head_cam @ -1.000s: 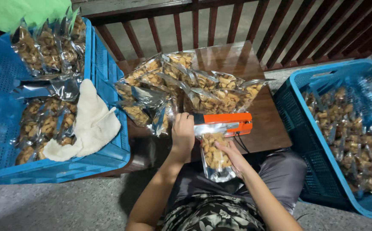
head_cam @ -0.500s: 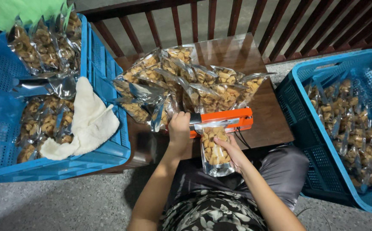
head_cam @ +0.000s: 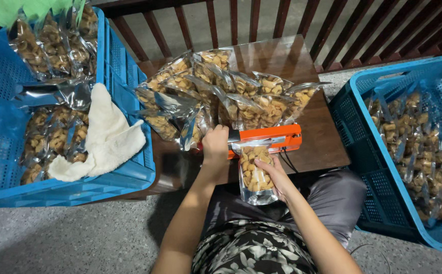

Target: The person sits on the floor and repeatedly picks up clear plastic bags filled with snacks, wipes them with a white cloth, and seals them using an orange handheld heat sealer. The sealed bags are then placed into a blue plastic basket.

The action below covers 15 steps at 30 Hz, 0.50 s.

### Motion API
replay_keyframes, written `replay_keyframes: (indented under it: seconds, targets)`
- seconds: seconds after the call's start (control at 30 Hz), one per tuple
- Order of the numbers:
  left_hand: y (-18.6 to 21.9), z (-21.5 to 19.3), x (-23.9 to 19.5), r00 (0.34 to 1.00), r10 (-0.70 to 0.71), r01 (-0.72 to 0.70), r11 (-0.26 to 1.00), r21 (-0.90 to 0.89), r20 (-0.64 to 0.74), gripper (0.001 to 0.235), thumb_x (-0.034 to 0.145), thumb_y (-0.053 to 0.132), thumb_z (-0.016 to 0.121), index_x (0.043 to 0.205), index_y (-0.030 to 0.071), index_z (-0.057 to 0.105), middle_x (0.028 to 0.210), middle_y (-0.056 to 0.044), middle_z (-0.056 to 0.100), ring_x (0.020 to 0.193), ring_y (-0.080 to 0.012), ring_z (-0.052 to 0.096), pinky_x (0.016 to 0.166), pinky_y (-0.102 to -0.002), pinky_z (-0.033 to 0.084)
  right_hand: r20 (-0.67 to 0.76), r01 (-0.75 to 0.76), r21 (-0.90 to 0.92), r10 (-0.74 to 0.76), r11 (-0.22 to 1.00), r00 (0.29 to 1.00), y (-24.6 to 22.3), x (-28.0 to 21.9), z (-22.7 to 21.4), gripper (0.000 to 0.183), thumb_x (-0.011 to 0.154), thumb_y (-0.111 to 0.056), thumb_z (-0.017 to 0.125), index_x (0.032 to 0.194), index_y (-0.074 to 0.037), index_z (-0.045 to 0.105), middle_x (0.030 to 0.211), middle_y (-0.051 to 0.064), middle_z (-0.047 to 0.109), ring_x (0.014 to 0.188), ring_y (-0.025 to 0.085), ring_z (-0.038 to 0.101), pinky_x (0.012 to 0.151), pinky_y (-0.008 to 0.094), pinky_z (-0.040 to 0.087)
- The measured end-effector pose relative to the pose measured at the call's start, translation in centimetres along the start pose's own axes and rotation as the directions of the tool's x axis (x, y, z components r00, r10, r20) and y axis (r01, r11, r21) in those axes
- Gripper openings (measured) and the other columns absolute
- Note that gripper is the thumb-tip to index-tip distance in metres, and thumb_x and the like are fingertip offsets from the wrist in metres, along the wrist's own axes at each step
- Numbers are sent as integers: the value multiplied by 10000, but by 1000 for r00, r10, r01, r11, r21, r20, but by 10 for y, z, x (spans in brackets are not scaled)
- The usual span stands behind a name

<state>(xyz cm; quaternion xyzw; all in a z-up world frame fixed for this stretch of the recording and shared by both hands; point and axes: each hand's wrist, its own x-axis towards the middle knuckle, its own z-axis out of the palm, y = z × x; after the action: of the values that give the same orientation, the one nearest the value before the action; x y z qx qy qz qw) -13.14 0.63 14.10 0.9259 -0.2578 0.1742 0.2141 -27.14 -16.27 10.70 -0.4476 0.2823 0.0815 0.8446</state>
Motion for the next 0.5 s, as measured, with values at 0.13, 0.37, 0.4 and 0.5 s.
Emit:
replay_keyframes:
  seconds: [0.13, 0.37, 0.4, 0.5]
  targets:
    - [-4, 4, 1, 1000, 6, -7, 999, -35, -9, 81, 840, 44, 566, 839, 69, 642, 880, -123, 651, 820, -371, 644, 698, -470, 544, 11, 14, -7, -14, 1000, 1000, 1, 2, 0, 716, 851, -227, 754, 1425, -70, 357, 1189, 190, 663, 974, 270, 746, 753, 441, 655]
    - [-6, 8, 1, 1000, -5, 5, 1000, -9, 3, 87, 836, 36, 566, 837, 72, 646, 883, -117, 652, 826, -366, 647, 704, -468, 550, -11, -6, -18, 6, 1000, 1000, -2, -1, 3, 741, 828, -240, 760, 1427, -83, 352, 1175, 198, 663, 954, 288, 743, 740, 465, 651]
    - [-7, 10, 1, 1000, -5, 5, 1000, -2, 2, 91, 833, 32, 566, 835, 75, 646, 882, -114, 652, 826, -364, 648, 707, -466, 552, -9, -4, -16, 4, 1000, 1000, -1, 0, 3, 745, 827, -240, 762, 1428, -83, 351, 1177, 198, 664, 956, 288, 743, 742, 465, 652]
    - [-8, 13, 3, 1000, -3, 3, 1000, 24, 19, 88, 821, 24, 574, 831, 75, 645, 881, -113, 652, 825, -361, 649, 704, -463, 552, -13, -1, -23, 0, 1000, 1000, -1, 1, 2, 752, 827, -242, 765, 1432, -79, 349, 1176, 203, 662, 958, 286, 744, 750, 461, 650]
